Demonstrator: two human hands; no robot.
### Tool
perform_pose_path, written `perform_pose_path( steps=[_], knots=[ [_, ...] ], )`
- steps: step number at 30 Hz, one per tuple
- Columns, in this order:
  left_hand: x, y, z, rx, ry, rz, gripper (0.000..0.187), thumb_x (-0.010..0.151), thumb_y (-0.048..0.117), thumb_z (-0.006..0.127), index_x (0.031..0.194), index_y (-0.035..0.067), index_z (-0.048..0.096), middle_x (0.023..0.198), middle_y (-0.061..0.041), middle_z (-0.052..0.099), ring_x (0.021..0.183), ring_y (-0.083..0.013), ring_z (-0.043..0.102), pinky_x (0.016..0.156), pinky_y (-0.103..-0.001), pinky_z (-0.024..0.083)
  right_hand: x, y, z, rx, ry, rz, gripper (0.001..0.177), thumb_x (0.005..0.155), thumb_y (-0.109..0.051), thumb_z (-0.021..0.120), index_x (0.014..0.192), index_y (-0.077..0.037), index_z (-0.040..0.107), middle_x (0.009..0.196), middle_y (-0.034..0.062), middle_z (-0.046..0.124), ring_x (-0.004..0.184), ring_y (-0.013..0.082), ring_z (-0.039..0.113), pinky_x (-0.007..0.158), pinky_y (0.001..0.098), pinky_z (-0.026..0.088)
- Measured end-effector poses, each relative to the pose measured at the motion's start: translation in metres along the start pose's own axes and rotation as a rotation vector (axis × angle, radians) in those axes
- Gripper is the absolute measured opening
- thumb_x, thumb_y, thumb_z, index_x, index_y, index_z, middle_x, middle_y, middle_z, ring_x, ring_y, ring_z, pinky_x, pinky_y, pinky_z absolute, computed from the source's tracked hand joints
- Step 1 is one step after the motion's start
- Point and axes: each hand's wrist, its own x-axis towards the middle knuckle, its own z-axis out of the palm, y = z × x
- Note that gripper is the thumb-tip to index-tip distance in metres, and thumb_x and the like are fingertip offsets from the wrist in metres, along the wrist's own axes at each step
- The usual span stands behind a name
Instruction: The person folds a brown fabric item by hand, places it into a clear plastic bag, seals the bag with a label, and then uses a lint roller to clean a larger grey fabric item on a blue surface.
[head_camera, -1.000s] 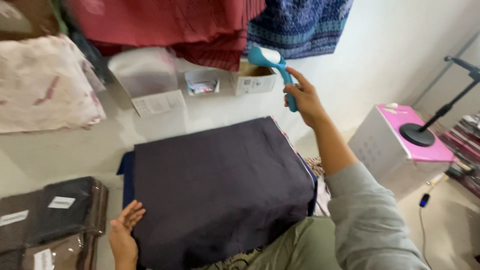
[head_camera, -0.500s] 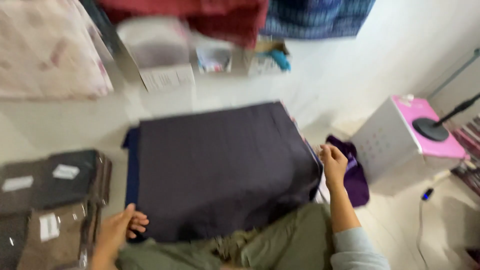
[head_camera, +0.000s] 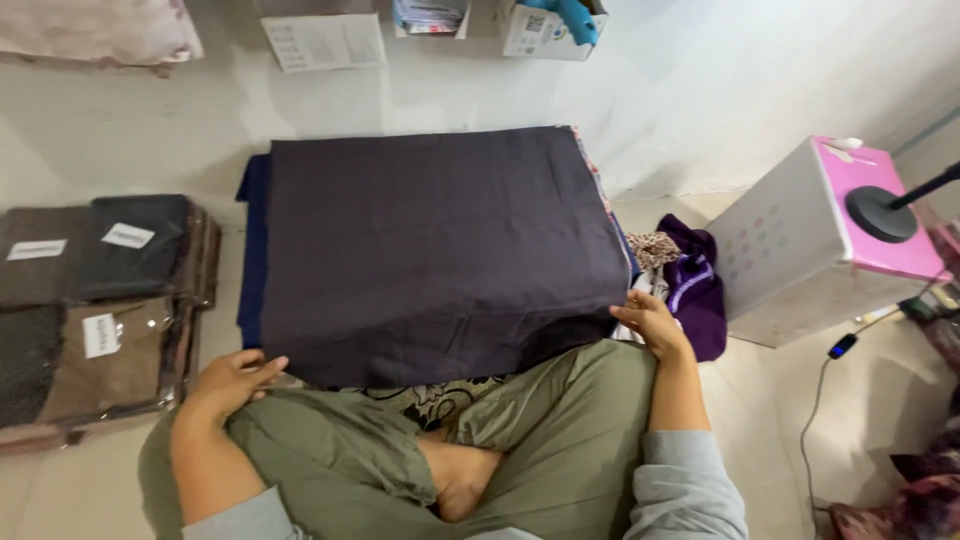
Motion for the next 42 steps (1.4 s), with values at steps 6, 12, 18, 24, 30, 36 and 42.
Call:
perform_pose_path(
  steps=[6,12,18,24,30,36,42],
  knots=[
    [-0.01,0.0,-0.001,0.096,-0.067,0.028,0.044,0.08,0.036,0.089,0.108,0.002,0.084,0.115,-0.022,0.079,0.089,-0.033,0.077,0.082,-0.042,0.057,-0.034,-0.029,0.017,-0.117,-0.03,0.055,0.035,0.084,-0.007,0.082,0.117,0.001,0.075,0.1,0.0117,0.069,0.103,0.023,0.061,0.101,0.0431,0.047],
    [-0.021,0.004,-0.025,-0.248,-0.084,0.177,0.047,0.09,0.031,0.081,0.123,-0.002,0.077,0.115,-0.026,0.076,0.105,-0.0362,0.068,0.098,-0.047,0.051,-0.054,-0.074,0.014,0.213,-0.053,-0.134,0.027,0.093,0.004,0.067,0.12,0.004,0.07,0.098,0.0195,0.07,0.096,0.0307,0.069,0.097,0.049,0.052],
    [0.031,0.069,-0.05,-0.785,0.058,0.528,0.012,0.106,0.021,0.067,0.098,0.013,0.064,0.084,0.005,0.057,0.079,-0.0102,0.057,0.081,-0.023,0.048,0.026,-0.148,-0.01,0.277,-0.024,-0.34,0.024,0.101,-0.015,0.067,0.125,-0.012,0.068,0.106,0.0056,0.073,0.096,0.0206,0.073,0.091,0.0398,0.058],
    [0.155,0.156,-0.068,-0.841,0.251,0.602,0.007,0.107,0.023,0.067,0.102,0.018,0.066,0.078,0.005,0.06,0.068,-0.0071,0.064,0.061,-0.018,0.053,0.127,-0.25,0.036,0.126,0.161,-0.454,0.012,0.101,-0.014,0.074,0.11,-0.009,0.069,0.088,-0.0005,0.067,0.083,0.0148,0.072,0.079,0.03,0.061],
    [0.282,0.151,-0.023,-0.19,0.651,0.635,0.017,0.111,0.036,0.068,0.109,0.02,0.072,0.092,-0.001,0.068,0.087,-0.0236,0.064,0.075,-0.039,0.048,0.225,-0.218,0.083,-0.516,0.454,-0.603,0.021,0.106,-0.023,0.073,0.11,-0.003,0.073,0.093,0.0193,0.072,0.095,0.0419,0.07,0.08,0.053,0.05],
    [0.302,0.131,0.033,0.501,0.787,0.501,0.028,0.108,0.044,0.062,0.114,0.019,0.076,0.098,-0.005,0.077,0.089,-0.027,0.076,0.075,-0.042,0.062,0.25,-0.151,0.139,-1.034,0.537,-0.369,0.028,0.11,-0.031,0.056,0.118,-0.006,0.064,0.099,0.0224,0.074,0.097,0.0438,0.073,0.083,0.0543,0.058],
    [0.293,0.133,0.035,0.601,0.851,0.455,0.024,0.106,0.046,0.069,0.111,0.024,0.076,0.095,0.002,0.076,0.081,-0.024,0.076,0.065,-0.042,0.063,0.238,-0.151,0.147,-1.174,0.643,-0.414,0.026,0.109,-0.031,0.06,0.107,-0.006,0.063,0.092,0.0183,0.072,0.09,0.0419,0.073,0.077,0.0531,0.059]
  ],
)
